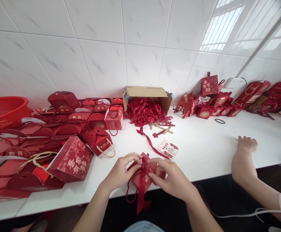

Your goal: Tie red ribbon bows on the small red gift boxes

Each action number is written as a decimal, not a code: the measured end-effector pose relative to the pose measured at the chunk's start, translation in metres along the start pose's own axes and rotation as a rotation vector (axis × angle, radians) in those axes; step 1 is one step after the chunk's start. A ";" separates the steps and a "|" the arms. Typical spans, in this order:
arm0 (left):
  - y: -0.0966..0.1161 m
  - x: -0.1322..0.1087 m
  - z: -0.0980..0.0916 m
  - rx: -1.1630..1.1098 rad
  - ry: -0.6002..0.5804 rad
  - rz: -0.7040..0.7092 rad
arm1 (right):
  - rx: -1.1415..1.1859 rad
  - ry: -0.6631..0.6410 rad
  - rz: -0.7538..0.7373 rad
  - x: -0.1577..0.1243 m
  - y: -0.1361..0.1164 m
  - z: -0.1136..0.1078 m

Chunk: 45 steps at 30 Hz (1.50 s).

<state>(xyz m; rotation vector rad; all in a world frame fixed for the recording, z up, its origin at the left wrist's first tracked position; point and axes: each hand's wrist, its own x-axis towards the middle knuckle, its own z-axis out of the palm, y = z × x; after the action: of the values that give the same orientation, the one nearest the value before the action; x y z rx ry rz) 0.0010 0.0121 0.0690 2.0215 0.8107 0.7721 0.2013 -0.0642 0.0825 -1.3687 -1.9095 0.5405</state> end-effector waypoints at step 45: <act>-0.011 0.029 -0.022 0.173 -0.405 0.036 | 0.053 -0.175 -0.358 0.021 0.049 0.022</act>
<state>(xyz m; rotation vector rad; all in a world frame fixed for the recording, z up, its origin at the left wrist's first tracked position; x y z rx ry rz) -0.0005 0.0490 0.0770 2.2495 0.6220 0.2987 0.2115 -0.0258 0.0408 -0.9399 -2.2022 0.5400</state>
